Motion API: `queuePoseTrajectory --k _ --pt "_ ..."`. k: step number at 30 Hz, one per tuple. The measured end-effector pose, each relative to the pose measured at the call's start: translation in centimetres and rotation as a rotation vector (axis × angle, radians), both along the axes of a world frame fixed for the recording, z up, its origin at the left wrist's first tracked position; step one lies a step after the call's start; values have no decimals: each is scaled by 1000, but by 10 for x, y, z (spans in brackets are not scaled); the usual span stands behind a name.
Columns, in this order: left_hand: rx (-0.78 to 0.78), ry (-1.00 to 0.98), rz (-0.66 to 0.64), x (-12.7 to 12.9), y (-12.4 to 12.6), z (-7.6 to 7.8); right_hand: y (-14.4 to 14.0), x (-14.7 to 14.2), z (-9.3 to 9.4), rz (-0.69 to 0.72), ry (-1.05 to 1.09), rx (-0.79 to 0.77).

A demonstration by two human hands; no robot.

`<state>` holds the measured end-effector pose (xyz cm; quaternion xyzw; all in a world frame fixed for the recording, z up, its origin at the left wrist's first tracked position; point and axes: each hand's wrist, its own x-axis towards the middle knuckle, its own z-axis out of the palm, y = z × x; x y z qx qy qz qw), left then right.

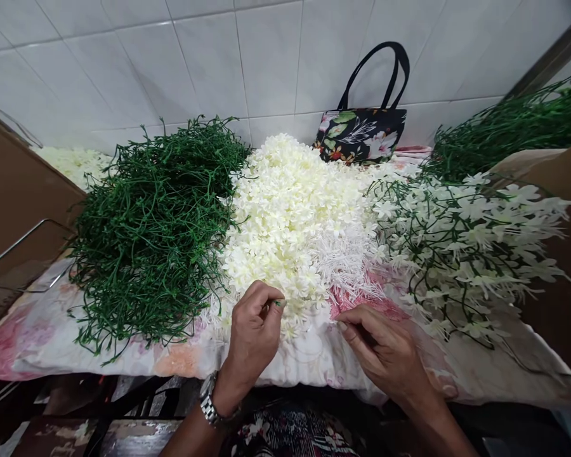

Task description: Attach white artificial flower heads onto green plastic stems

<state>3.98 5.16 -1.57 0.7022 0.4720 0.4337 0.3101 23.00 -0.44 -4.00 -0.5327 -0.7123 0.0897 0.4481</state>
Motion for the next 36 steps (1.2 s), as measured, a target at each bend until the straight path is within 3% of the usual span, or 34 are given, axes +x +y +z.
queuePoseTrajectory --k 8,13,17,25,29,32,36 --pt "-453 -589 97 3 2 9 -3 1 -3 -8 70 -20" --pt "-640 -855 -58 6 -4 21 -5 -15 20 78 319 -97" --pt "-660 -978 -183 13 -12 17 -2 -37 38 183 487 -112" --pt "-422 -937 -118 22 -20 5 -3 -52 32 248 708 -337" --pt "-395 -856 -101 22 -23 3 -4 -52 29 237 743 -330" --pt "-449 -817 -84 19 -26 4 -5 -51 28 173 667 -237" --pt "-699 -831 -106 12 -30 5 -6 -49 27 98 506 -117"
